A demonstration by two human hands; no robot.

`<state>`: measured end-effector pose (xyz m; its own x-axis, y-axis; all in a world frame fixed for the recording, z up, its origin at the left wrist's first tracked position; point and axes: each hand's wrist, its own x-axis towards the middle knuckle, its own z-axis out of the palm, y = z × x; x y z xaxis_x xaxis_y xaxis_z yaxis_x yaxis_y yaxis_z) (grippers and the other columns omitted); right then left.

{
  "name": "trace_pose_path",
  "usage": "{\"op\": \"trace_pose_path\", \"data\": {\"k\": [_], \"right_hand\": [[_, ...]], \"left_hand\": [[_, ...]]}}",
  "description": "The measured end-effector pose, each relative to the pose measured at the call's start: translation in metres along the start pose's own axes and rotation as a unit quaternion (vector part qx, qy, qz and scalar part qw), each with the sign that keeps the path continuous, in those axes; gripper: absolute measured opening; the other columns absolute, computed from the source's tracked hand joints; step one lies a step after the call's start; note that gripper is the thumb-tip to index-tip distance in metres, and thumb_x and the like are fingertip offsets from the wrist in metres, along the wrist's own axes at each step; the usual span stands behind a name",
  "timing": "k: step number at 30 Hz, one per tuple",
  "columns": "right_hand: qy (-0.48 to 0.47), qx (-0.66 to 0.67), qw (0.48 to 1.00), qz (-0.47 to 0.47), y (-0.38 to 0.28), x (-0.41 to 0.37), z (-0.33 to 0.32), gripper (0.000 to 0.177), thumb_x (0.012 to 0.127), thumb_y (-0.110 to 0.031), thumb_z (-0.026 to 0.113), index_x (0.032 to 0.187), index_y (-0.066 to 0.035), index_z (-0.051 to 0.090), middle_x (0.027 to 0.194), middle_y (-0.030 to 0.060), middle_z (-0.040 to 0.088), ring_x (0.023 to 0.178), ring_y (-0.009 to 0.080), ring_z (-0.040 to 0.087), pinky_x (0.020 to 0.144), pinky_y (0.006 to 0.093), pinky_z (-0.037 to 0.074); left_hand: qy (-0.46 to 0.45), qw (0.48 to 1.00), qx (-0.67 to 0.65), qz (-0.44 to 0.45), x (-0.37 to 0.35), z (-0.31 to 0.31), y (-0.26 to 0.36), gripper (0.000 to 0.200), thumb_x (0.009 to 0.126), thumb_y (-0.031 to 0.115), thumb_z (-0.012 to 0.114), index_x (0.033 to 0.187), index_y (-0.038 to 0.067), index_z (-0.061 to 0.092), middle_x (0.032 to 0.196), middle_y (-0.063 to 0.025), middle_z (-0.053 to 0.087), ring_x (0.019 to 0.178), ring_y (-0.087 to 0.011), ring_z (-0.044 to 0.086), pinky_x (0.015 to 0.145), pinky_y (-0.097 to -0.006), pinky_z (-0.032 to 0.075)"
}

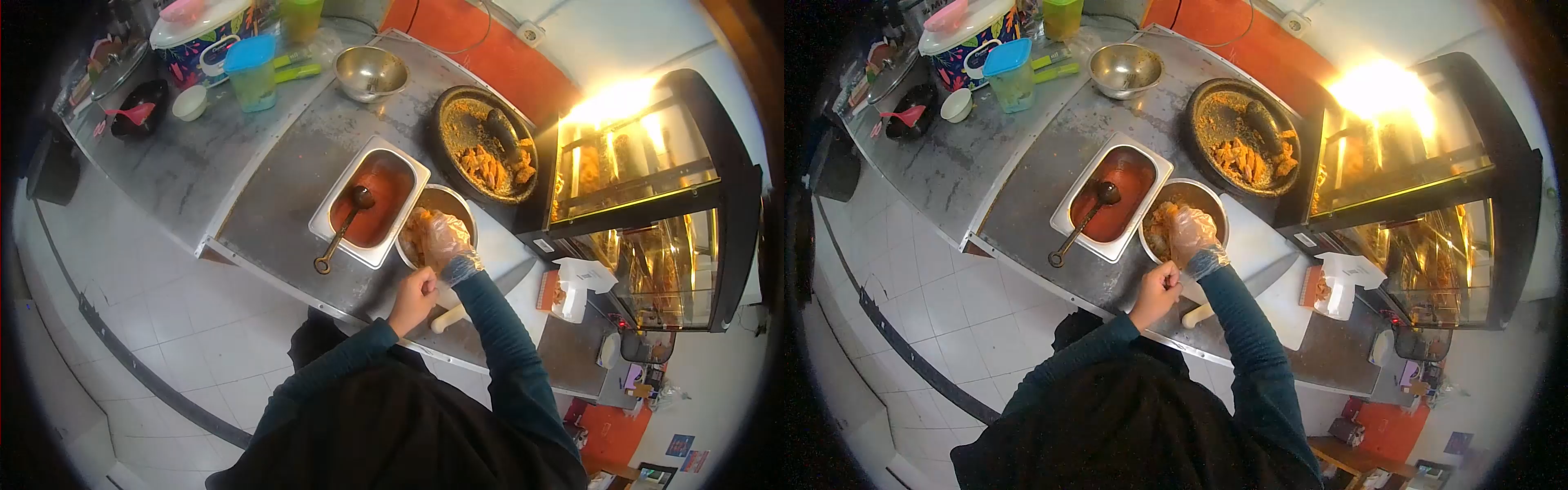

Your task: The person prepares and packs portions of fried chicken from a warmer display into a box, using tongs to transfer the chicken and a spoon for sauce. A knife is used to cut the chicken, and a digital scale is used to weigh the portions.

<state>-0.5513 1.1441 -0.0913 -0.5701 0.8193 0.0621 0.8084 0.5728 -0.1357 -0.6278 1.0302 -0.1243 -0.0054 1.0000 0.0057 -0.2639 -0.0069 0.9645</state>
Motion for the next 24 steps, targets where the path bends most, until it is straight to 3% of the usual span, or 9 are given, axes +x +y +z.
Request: {"op": "trace_pose_path", "data": {"k": [3, 7, 11, 13, 14, 15, 16, 19, 24], "right_hand": [[-0.069, 0.006, 0.996, 0.051, -0.001, -0.001, -0.004, 0.036, 0.065, -0.015, 0.054, 0.098, -0.002, 0.052, 0.076, 0.0185, 0.055, 0.071, 0.0336, 0.055, 0.061, 0.0399, 0.044], [0.093, 0.061, 0.99, -0.088, 0.004, -0.008, -0.011, 0.048, 0.07, -0.005, 0.049, 0.117, -0.002, 0.042, 0.093, 0.0196, 0.057, 0.087, 0.0303, 0.055, 0.074, 0.0356, 0.044], [-0.089, 0.083, 0.992, 0.039, -0.008, -0.008, -0.045, 0.042, 0.07, -0.008, 0.052, 0.111, -0.001, 0.047, 0.09, 0.0182, 0.056, 0.081, 0.0293, 0.055, 0.068, 0.0336, 0.045], [0.006, 0.598, 0.76, 0.254, 0.003, -0.005, -0.013, 0.054, 0.06, -0.009, 0.06, 0.111, -0.007, 0.045, 0.084, 0.0159, 0.053, 0.078, 0.0305, 0.053, 0.07, 0.0358, 0.045], [0.005, 0.599, 0.76, 0.251, 0.006, -0.003, -0.008, 0.054, 0.06, -0.009, 0.06, 0.111, -0.007, 0.045, 0.084, 0.0159, 0.053, 0.078, 0.0305, 0.053, 0.07, 0.0358, 0.045], [0.008, 0.297, 0.951, 0.081, 0.003, 0.001, -0.01, 0.051, 0.062, -0.011, 0.058, 0.111, -0.01, 0.046, 0.087, 0.0156, 0.052, 0.077, 0.0296, 0.053, 0.067, 0.0368, 0.045], [0.014, -0.051, 0.994, -0.101, 0.0, 0.005, -0.01, 0.048, 0.064, -0.013, 0.057, 0.11, -0.013, 0.047, 0.09, 0.0152, 0.05, 0.076, 0.0287, 0.054, 0.065, 0.0378, 0.045], [-0.013, 0.014, 1.0, -0.006, -0.006, 0.006, 0.014, 0.043, 0.066, -0.012, 0.053, 0.109, -0.018, 0.048, 0.097, 0.0157, 0.047, 0.077, 0.0293, 0.054, 0.064, 0.0399, 0.044], [-0.012, 0.042, 0.999, -0.01, 0.013, 0.012, 0.016, 0.032, 0.072, -0.007, 0.048, 0.104, -0.002, 0.049, 0.085, 0.0185, 0.054, 0.078, 0.0339, 0.053, 0.068, 0.0379, 0.043]], "left_hand": [[0.008, 1.0, 0.004, 0.007, 0.003, -0.003, 0.005, 0.015, 0.064, -0.004, 0.05, 0.064, 0.002, 0.036, 0.055, -0.0054, 0.036, 0.05, -0.0121, 0.037, 0.046, -0.0251, 0.031], [-0.054, 0.998, 0.019, 0.037, -0.01, 0.003, 0.013, 0.021, 0.068, -0.006, 0.049, 0.064, 0.006, 0.033, 0.058, 0.0021, 0.035, 0.049, -0.003, 0.042, 0.043, -0.0194, 0.036], [-0.074, 0.997, -0.013, 0.027, -0.011, 0.005, 0.018, 0.022, 0.069, -0.005, 0.051, 0.065, 0.005, 0.033, 0.059, 0.002, 0.035, 0.051, -0.0031, 0.042, 0.044, -0.0199, 0.036], [-0.067, 0.997, -0.005, 0.023, -0.011, 0.005, 0.018, 0.021, 0.069, -0.006, 0.051, 0.065, 0.005, 0.033, 0.059, 0.0016, 0.035, 0.051, -0.0035, 0.043, 0.044, -0.0202, 0.036], [-0.062, 0.998, 0.003, 0.018, -0.011, 0.004, 0.018, 0.021, 0.068, -0.006, 0.051, 0.064, 0.005, 0.033, 0.058, 0.0012, 0.035, 0.051, -0.0039, 0.043, 0.044, -0.0205, 0.036], [-0.06, 0.998, 0.005, 0.019, -0.011, 0.004, 0.016, 0.021, 0.068, -0.006, 0.051, 0.064, 0.005, 0.033, 0.058, 0.0012, 0.035, 0.051, -0.0039, 0.043, 0.044, -0.0205, 0.036], [-0.054, 0.998, 0.02, 0.033, -0.012, 0.005, 0.014, 0.021, 0.067, -0.007, 0.05, 0.064, 0.005, 0.033, 0.058, 0.0007, 0.035, 0.05, -0.0044, 0.043, 0.043, -0.0207, 0.036], [0.005, 0.999, 0.029, 0.032, -0.007, 0.005, 0.01, 0.015, 0.063, -0.005, 0.05, 0.064, 0.002, 0.037, 0.055, -0.0055, 0.036, 0.05, -0.0115, 0.037, 0.047, -0.0248, 0.031], [0.03, 0.999, 0.032, 0.021, 0.006, 0.001, 0.004, 0.014, 0.063, -0.005, 0.049, 0.065, 0.002, 0.037, 0.056, -0.005, 0.036, 0.05, -0.0121, 0.037, 0.046, -0.0248, 0.031]]}}
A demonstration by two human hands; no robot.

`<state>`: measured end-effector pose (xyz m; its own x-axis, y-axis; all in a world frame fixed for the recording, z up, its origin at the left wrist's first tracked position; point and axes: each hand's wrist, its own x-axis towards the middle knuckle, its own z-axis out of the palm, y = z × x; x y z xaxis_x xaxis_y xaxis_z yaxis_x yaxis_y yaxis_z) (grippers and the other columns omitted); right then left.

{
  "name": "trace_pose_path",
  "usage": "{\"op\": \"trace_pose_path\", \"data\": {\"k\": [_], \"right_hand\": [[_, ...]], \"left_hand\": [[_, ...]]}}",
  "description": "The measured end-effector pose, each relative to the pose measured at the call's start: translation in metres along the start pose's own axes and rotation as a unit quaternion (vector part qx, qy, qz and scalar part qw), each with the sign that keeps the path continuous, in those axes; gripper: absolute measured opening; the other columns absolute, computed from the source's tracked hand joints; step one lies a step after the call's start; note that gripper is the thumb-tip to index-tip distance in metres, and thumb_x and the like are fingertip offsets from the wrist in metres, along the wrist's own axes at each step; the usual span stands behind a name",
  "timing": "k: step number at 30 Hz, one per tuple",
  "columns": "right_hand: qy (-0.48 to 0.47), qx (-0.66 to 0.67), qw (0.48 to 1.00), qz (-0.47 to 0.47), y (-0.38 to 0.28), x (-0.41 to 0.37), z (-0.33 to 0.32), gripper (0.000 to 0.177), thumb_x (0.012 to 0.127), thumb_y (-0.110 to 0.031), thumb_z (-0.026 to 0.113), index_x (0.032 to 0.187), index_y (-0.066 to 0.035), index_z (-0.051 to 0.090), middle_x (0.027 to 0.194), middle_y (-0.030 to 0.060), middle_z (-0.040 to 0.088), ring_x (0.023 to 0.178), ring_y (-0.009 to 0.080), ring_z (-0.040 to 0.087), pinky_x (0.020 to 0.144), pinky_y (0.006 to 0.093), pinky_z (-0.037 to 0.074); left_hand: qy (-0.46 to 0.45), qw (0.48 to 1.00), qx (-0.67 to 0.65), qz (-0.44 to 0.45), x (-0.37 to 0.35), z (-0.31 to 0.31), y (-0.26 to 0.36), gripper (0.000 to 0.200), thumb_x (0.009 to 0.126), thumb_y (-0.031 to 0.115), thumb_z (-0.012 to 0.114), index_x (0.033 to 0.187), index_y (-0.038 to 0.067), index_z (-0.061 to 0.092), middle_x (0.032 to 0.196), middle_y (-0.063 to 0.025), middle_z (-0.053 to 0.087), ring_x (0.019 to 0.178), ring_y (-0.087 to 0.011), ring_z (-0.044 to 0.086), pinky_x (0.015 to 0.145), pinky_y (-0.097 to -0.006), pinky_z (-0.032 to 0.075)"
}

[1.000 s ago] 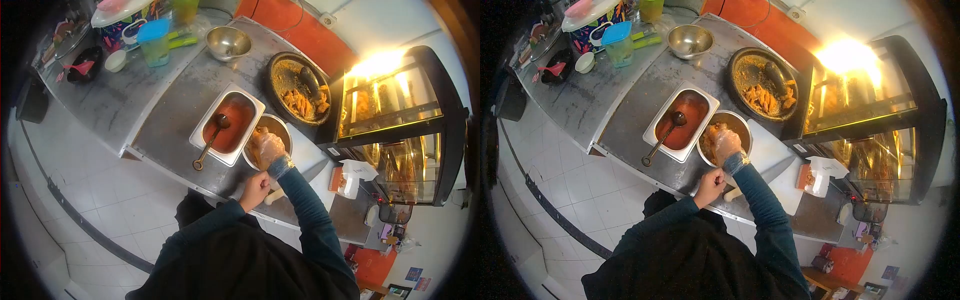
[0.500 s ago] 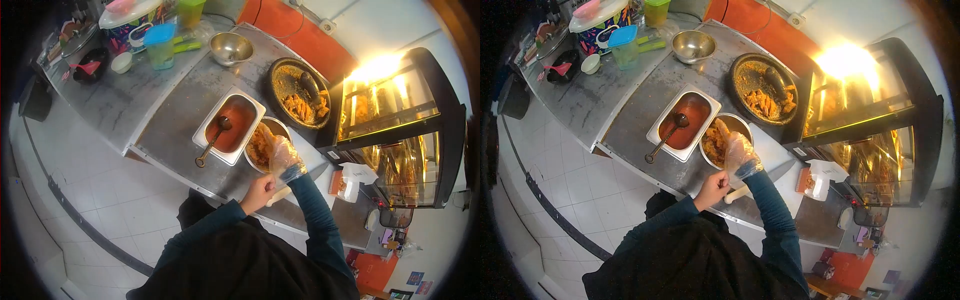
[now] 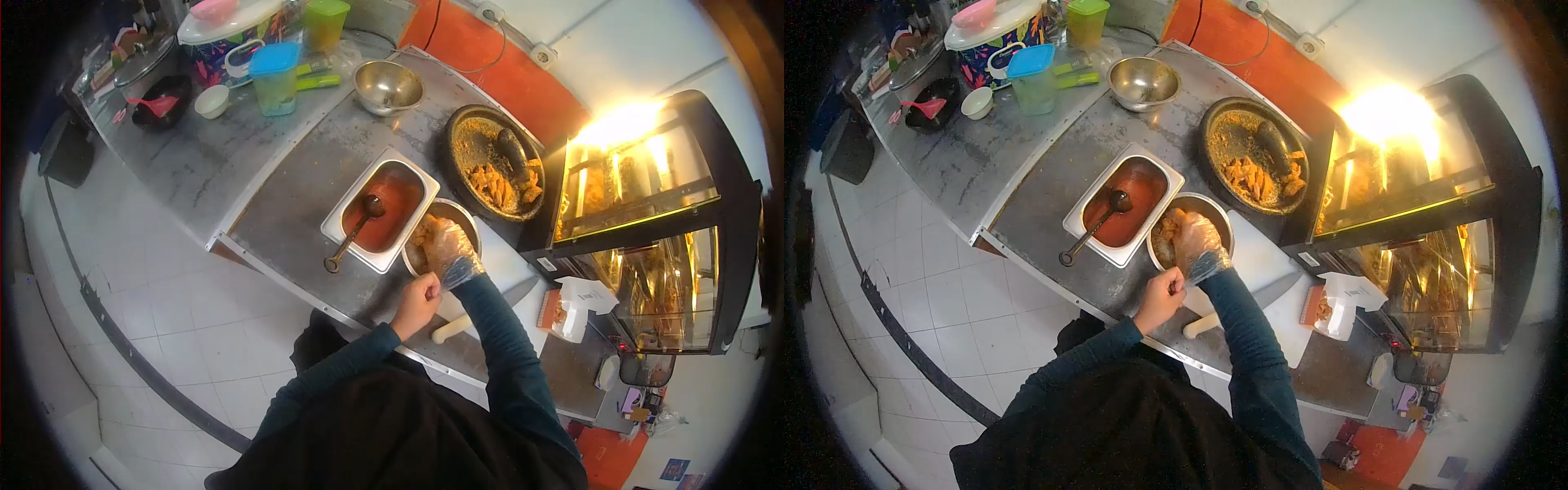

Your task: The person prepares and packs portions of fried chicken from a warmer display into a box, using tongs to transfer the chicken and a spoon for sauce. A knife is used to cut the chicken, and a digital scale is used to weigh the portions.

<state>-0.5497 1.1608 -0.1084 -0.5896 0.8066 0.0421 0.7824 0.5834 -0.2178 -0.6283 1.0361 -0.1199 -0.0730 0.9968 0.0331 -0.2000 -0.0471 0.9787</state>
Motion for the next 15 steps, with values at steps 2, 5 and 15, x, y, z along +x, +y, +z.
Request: {"op": "trace_pose_path", "data": {"k": [2, 5, 15], "right_hand": [[0.054, 0.104, 0.993, 0.034, 0.003, -0.002, 0.002, 0.029, 0.077, -0.016, 0.046, 0.103, -0.003, 0.05, 0.089, 0.0168, 0.055, 0.08, 0.0295, 0.054, 0.07, 0.0357, 0.043], [0.079, 0.471, 0.866, 0.146, 0.024, 0.001, 0.028, 0.028, 0.086, -0.022, 0.041, 0.103, -0.002, 0.051, 0.099, 0.0112, 0.057, 0.088, 0.0221, 0.054, 0.08, 0.0308, 0.042], [0.045, 0.234, 0.961, 0.138, 0.02, -0.032, 0.001, 0.038, 0.079, -0.001, 0.047, 0.116, 0.001, 0.039, 0.103, 0.0145, 0.053, 0.096, 0.0235, 0.049, 0.082, 0.0323, 0.04]], "left_hand": [[0.008, 1.0, 0.002, 0.006, 0.004, -0.001, 0.004, 0.014, 0.063, -0.004, 0.049, 0.065, 0.002, 0.037, 0.056, -0.0049, 0.036, 0.05, -0.0119, 0.037, 0.046, -0.0247, 0.031], [-0.002, 1.0, -0.015, 0.001, 0.007, 0.0, 0.01, 0.014, 0.063, -0.005, 0.049, 0.065, 0.002, 0.037, 0.056, -0.0052, 0.036, 0.05, -0.0123, 0.038, 0.046, -0.0251, 0.031], [-0.071, 0.997, -0.003, 0.033, -0.008, 0.014, 0.015, 0.018, 0.066, -0.007, 0.049, 0.065, 0.004, 0.035, 0.058, 0.001, 0.035, 0.051, -0.0042, 0.039, 0.045, -0.0213, 0.033]]}}
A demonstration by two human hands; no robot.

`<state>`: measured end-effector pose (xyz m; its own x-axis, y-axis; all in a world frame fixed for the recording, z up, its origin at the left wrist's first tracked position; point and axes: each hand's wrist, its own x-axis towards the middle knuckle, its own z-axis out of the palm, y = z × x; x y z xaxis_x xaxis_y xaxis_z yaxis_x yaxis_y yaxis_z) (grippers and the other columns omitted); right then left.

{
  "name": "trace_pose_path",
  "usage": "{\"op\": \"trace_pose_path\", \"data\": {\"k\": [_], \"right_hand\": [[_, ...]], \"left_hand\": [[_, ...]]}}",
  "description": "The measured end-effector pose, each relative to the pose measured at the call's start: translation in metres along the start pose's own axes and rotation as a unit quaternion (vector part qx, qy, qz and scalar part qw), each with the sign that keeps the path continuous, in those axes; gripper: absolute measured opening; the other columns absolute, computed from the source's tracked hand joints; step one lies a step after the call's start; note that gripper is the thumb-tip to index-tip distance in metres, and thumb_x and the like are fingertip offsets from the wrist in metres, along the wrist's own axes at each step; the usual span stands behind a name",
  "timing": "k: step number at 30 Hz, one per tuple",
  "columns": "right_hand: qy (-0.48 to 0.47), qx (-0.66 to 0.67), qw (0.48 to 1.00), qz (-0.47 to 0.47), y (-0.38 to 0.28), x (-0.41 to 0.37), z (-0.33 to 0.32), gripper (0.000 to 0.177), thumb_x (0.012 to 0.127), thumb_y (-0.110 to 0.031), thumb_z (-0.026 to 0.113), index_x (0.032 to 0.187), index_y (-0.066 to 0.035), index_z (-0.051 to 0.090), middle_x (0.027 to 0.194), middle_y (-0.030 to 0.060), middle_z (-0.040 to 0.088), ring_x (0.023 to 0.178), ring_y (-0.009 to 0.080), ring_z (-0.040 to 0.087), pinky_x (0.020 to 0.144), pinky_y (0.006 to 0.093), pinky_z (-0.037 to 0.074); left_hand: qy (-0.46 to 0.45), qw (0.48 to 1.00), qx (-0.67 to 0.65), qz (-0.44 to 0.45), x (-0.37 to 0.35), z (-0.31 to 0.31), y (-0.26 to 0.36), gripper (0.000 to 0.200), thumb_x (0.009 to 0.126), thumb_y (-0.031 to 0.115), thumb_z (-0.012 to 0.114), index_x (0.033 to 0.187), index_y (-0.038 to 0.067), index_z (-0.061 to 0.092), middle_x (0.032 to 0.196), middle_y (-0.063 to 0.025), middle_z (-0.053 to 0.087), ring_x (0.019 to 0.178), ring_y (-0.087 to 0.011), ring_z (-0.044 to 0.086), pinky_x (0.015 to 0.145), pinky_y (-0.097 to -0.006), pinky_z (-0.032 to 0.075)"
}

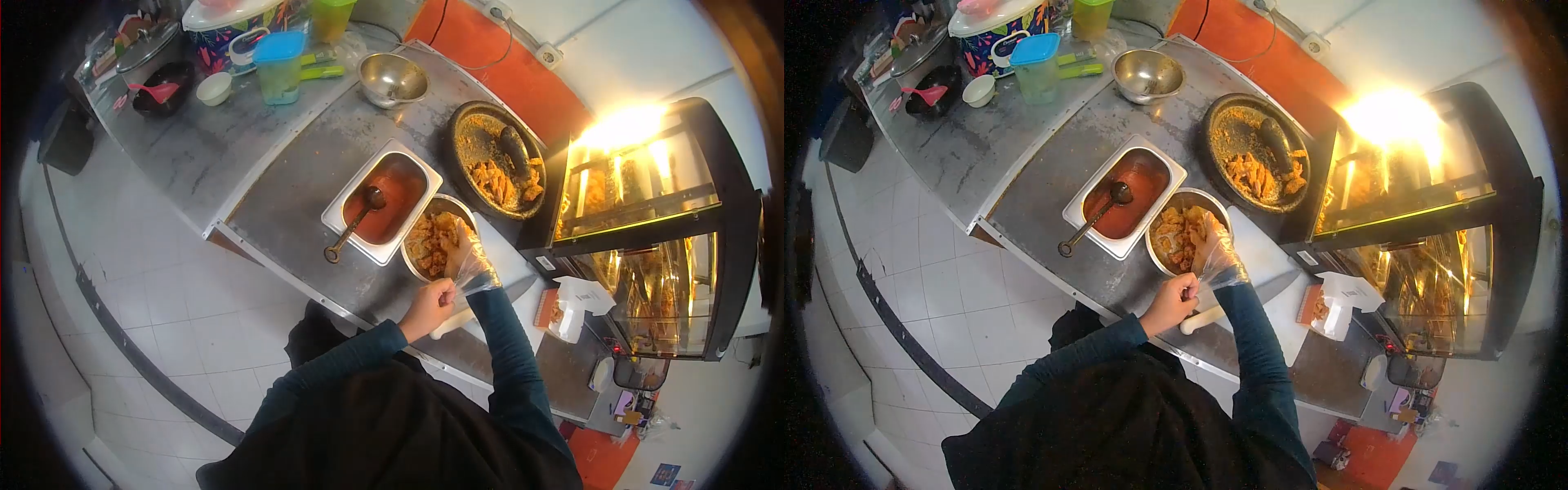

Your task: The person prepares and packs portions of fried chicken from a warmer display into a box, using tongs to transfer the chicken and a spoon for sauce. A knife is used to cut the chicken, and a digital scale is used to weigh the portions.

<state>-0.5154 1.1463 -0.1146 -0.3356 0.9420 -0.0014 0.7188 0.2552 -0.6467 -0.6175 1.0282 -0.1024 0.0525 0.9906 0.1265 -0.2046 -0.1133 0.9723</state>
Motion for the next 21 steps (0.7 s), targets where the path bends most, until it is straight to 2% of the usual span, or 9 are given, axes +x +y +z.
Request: {"op": "trace_pose_path", "data": {"k": [7, 10, 13, 14, 16, 17, 19, 20, 21], "right_hand": [[-0.007, 0.108, 0.993, 0.041, 0.016, 0.003, 0.001, 0.038, 0.073, 0.001, 0.046, 0.111, 0.002, 0.045, 0.103, 0.0164, 0.053, 0.096, 0.0213, 0.05, 0.081, 0.0308, 0.04], [0.039, -0.023, 0.999, -0.007, 0.01, 0.003, 0.001, 0.044, 0.071, 0.001, 0.048, 0.114, -0.001, 0.042, 0.106, 0.0142, 0.052, 0.097, 0.0196, 0.049, 0.078, 0.0296, 0.042], [-0.106, 0.285, 0.949, 0.084, -0.013, 0.004, -0.013, 0.06, 0.068, 0.003, 0.055, 0.123, -0.006, 0.033, 0.111, 0.0087, 0.047, 0.098, 0.0153, 0.047, 0.077, 0.0259, 0.043], [-0.106, 0.285, 0.949, 0.085, -0.019, 0.003, -0.013, 0.06, 0.068, 0.003, 0.055, 0.123, -0.006, 0.033, 0.111, 0.0087, 0.047, 0.098, 0.0153, 0.047, 0.077, 0.0259, 0.043], [0.047, 0.425, 0.89, 0.16, -0.058, 0.0, -0.019, 0.045, 0.065, 0.006, 0.056, 0.109, -0.005, 0.048, 0.097, 0.0066, 0.052, 0.091, 0.0137, 0.049, 0.07, 0.0243, 0.044], [0.046, 0.426, 0.889, 0.16, -0.052, 0.0, -0.019, 0.045, 0.065, 0.006, 0.056, 0.109, -0.005, 0.048, 0.097, 0.0066, 0.052, 0.091, 0.0137, 0.049, 0.07, 0.0243, 0.044], [-0.022, 0.131, 0.99, 0.057, -0.038, 0.0, -0.017, 0.018, 0.066, 0.002, 0.056, 0.083, -0.004, 0.059, 0.083, 0.0064, 0.056, 0.083, 0.0184, 0.052, 0.063, 0.0281, 0.043], [-0.021, 0.132, 0.989, 0.057, -0.031, 0.001, -0.014, 0.018, 0.066, 0.002, 0.056, 0.083, -0.004, 0.059, 0.083, 0.0064, 0.056, 0.083, 0.0184, 0.052, 0.063, 0.0281, 0.043], [0.021, 0.002, 0.999, -0.025, -0.031, 0.004, -0.011, 0.006, 0.066, -0.003, 0.057, 0.072, -0.004, 0.058, 0.077, 0.0077, 0.056, 0.079, 0.0224, 0.052, 0.062, 0.0319, 0.042]], "left_hand": [[0.021, 1.0, -0.008, 0.001, 0.003, -0.004, -0.007, 0.017, 0.068, -0.005, 0.049, 0.065, 0.004, 0.036, 0.058, 0.0021, 0.035, 0.049, -0.0033, 0.039, 0.042, -0.02, 0.033], [0.009, 1.0, -0.026, -0.014, 0.003, -0.005, -0.007, 0.017, 0.067, -0.006, 0.049, 0.065, 0.004, 0.036, 0.058, 0.002, 0.036, 0.05, -0.0032, 0.039, 0.042, -0.0201, 0.033], [-0.017, 0.999, -0.037, -0.032, -0.003, -0.002, 0.005, 0.016, 0.067, -0.006, 0.049, 0.065, 0.004, 0.036, 0.058, 0.002, 0.037, 0.049, -0.0033, 0.04, 0.043, -0.0198, 0.033], [-0.018, 0.999, -0.037, -0.033, -0.004, -0.001, 0.008, 0.016, 0.067, -0.006, 0.049, 0.065, 0.004, 0.036, 0.058, 0.002, 0.037, 0.049, -0.0033, 0.04, 0.043, -0.0198, 0.033], [-0.043, 0.998, -0.047, -0.007, -0.007, 0.001, 0.016, 0.016, 0.067, -0.006, 0.049, 0.065, 0.004, 0.037, 0.059, 0.0017, 0.038, 0.05, -0.0033, 0.041, 0.043, -0.0196, 0.033], [-0.03, 0.998, -0.042, 0.033, -0.007, 0.001, 0.022, 0.016, 0.066, -0.006, 0.048, 0.065, 0.004, 0.037, 0.06, 0.0016, 0.038, 0.051, -0.0033, 0.041, 0.043, -0.0195, 0.033], [-0.024, 0.998, -0.053, 0.002, -0.005, -0.002, 0.027, 0.016, 0.066, -0.006, 0.048, 0.065, 0.004, 0.036, 0.06, 0.0014, 0.038, 0.051, -0.0034, 0.041, 0.043, -0.0195, 0.033], [-0.019, 0.997, -0.066, -0.029, -0.004, -0.003, 0.028, 0.015, 0.066, -0.006, 0.047, 0.065, 0.004, 0.036, 0.06, 0.0012, 0.037, 0.051, -0.0034, 0.04, 0.043, -0.0195, 0.033], [-0.019, 0.997, -0.065, -0.029, -0.003, -0.004, 0.026, 0.015, 0.066, -0.006, 0.047, 0.065, 0.004, 0.036, 0.06, 0.0012, 0.037, 0.051, -0.0034, 0.04, 0.043, -0.0195, 0.033]]}}
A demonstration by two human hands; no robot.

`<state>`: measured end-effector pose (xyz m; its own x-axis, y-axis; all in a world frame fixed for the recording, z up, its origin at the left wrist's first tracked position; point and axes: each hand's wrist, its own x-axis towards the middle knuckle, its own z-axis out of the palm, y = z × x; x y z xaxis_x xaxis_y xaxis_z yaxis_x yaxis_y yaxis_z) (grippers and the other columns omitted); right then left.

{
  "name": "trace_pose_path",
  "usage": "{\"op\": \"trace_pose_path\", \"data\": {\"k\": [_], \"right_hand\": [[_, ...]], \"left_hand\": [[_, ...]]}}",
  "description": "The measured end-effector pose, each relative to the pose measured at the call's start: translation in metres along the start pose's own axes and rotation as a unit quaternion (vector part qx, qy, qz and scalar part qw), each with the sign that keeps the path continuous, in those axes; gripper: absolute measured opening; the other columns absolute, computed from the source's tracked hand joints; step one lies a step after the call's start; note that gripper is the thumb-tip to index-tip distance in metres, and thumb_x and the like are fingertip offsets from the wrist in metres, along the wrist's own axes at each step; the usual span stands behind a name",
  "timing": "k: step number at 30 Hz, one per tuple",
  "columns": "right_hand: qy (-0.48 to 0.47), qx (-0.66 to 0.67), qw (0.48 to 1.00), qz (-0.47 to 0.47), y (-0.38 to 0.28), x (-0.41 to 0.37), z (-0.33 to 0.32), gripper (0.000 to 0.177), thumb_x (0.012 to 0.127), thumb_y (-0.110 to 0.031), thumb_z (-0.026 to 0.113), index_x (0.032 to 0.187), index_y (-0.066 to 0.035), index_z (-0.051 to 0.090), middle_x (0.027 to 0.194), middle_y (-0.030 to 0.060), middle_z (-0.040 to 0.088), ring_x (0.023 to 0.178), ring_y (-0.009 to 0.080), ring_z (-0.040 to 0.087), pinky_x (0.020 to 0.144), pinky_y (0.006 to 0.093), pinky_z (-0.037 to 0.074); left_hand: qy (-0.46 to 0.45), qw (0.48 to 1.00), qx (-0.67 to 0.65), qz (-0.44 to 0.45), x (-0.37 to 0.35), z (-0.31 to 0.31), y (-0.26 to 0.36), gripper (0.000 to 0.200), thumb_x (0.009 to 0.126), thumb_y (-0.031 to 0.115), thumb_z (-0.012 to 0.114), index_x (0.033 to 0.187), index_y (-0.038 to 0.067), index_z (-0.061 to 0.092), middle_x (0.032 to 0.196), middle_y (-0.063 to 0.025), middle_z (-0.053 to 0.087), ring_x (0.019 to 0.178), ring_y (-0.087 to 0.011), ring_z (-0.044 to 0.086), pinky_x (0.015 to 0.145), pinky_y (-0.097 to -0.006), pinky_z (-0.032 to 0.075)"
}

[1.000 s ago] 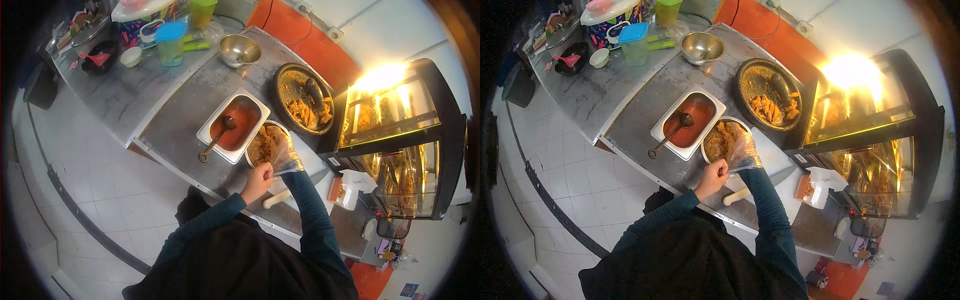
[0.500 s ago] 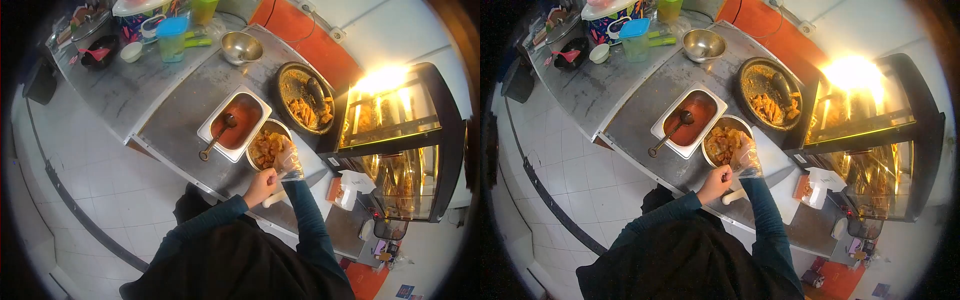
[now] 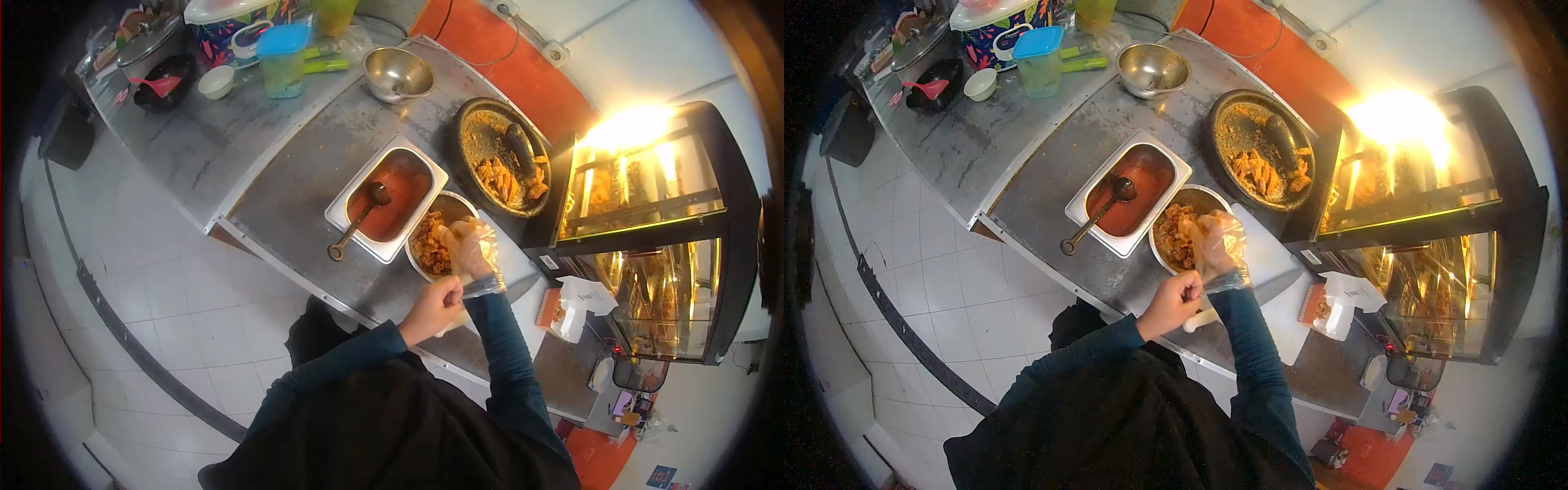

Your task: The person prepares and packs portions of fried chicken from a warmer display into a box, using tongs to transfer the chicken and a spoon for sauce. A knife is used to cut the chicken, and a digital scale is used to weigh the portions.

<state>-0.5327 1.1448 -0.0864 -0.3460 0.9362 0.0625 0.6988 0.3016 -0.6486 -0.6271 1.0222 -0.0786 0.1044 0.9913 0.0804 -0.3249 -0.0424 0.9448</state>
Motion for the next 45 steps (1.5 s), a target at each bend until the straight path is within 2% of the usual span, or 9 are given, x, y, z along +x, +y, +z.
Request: {"op": "trace_pose_path", "data": {"k": [5, 13, 21, 29, 33, 35, 37, 41, 45], "right_hand": [[-0.021, -0.316, 0.942, -0.113, -0.045, 0.0, 0.01, 0.037, 0.061, -0.016, 0.062, 0.096, -0.008, 0.052, 0.089, 0.0176, 0.051, 0.08, 0.033, 0.052, 0.063, 0.0437, 0.042], [-0.118, -0.284, 0.951, 0.014, -0.02, 0.024, 0.019, 0.026, 0.071, -0.025, 0.056, 0.088, -0.005, 0.054, 0.09, 0.0191, 0.053, 0.078, 0.0335, 0.054, 0.065, 0.0428, 0.043], [-0.073, 0.088, 0.993, -0.011, 0.028, 0.01, 0.01, 0.035, 0.08, -0.004, 0.046, 0.114, 0.0, 0.043, 0.115, 0.013, 0.047, 0.107, 0.0188, 0.043, 0.089, 0.0288, 0.033], [0.067, 0.44, 0.893, 0.061, 0.011, -0.013, 0.0, 0.03, 0.07, 0.011, 0.052, 0.098, 0.001, 0.05, 0.097, 0.0076, 0.053, 0.081, 0.0147, 0.05, 0.069, 0.0267, 0.043], [0.001, 0.215, 0.965, 0.153, 0.03, -0.014, 0.003, 0.022, 0.075, -0.005, 0.058, 0.095, -0.002, 0.051, 0.086, 0.005, 0.054, 0.075, 0.0119, 0.05, 0.062, 0.0231, 0.042], [-0.057, 0.221, 0.97, 0.083, 0.043, -0.009, -0.006, 0.021, 0.072, 0.0, 0.054, 0.093, -0.001, 0.052, 0.091, 0.0106, 0.055, 0.081, 0.019, 0.052, 0.068, 0.0283, 0.044], [-0.079, -0.178, 0.966, -0.172, 0.02, -0.009, -0.025, 0.041, 0.064, 0.004, 0.051, 0.105, -0.005, 0.049, 0.101, 0.0183, 0.052, 0.091, 0.0303, 0.051, 0.077, 0.0345, 0.043], [-0.148, -0.282, 0.946, -0.066, 0.004, -0.007, 0.002, 0.069, 0.06, -0.005, 0.055, 0.125, -0.016, 0.033, 0.115, 0.0211, 0.043, 0.095, 0.0358, 0.049, 0.081, 0.0369, 0.041], [-0.097, -0.176, 0.973, -0.118, -0.004, 0.006, 0.011, 0.047, 0.065, -0.008, 0.05, 0.112, -0.005, 0.046, 0.103, 0.021, 0.052, 0.086, 0.0339, 0.054, 0.07, 0.0377, 0.046]], "left_hand": [[0.014, 0.999, 0.037, 0.007, 0.0, -0.004, -0.018, 0.016, 0.067, -0.006, 0.047, 0.065, 0.005, 0.036, 0.058, 0.0007, 0.036, 0.05, -0.0041, 0.041, 0.044, -0.0198, 0.033], [0.098, 0.992, 0.081, 0.026, 0.016, -0.013, -0.033, 0.018, 0.065, -0.006, 0.049, 0.065, 0.004, 0.034, 0.055, -0.0005, 0.034, 0.05, -0.0057, 0.035, 0.045, -0.0212, 0.03], [0.044, 0.997, 0.009, 0.056, 0.014, 0.012, -0.006, 0.018, 0.068, -0.006, 0.048, 0.065, 0.005, 0.034, 0.061, 0.0005, 0.035, 0.051, -0.003, 0.035, 0.044, -0.0185, 0.029], [-0.005, 0.999, -0.019, 0.026, 0.003, 0.017, 0.006, 0.019, 0.069, -0.007, 0.047, 0.066, 0.006, 0.033, 0.061, 0.0017, 0.035, 0.049, -0.0032, 0.041, 0.043, -0.0187, 0.033], [-0.006, 0.999, -0.026, 0.022, 0.005, 0.013, 0.0, 0.019, 0.069, -0.006, 0.047, 0.066, 0.006, 0.032, 0.06, 0.0019, 0.035, 0.049, -0.0032, 0.04, 0.043, -0.0187, 0.033], [-0.005, 1.0, -0.016, 0.021, 0.005, 0.01, 0.0, 0.019, 0.069, -0.006, 0.047, 0.066, 0.006, 0.032, 0.06, 0.0019, 0.035, 0.049, -0.0033, 0.04, 0.043, -0.0187, 0.033], [-0.037, 0.998, -0.043, -0.039, -0.001, 0.01, 0.004, 0.018, 0.07, -0.005, 0.047, 0.066, 0.006, 0.033, 0.06, 0.0017, 0.036, 0.049, -0.0037, 0.039, 0.044, -0.0191, 0.033], [-0.009, 0.996, 0.078, 0.036, -0.001, 0.01, -0.02, 0.018, 0.068, -0.005, 0.048, 0.064, 0.005, 0.034, 0.058, 0.0003, 0.036, 0.049, -0.0051, 0.039, 0.044, -0.0205, 0.032], [0.023, 0.998, 0.058, -0.017, 0.005, -0.003, -0.039, 0.018, 0.068, -0.006, 0.047, 0.064, 0.004, 0.034, 0.057, -0.0004, 0.036, 0.048, -0.0053, 0.04, 0.042, -0.0216, 0.035]]}}
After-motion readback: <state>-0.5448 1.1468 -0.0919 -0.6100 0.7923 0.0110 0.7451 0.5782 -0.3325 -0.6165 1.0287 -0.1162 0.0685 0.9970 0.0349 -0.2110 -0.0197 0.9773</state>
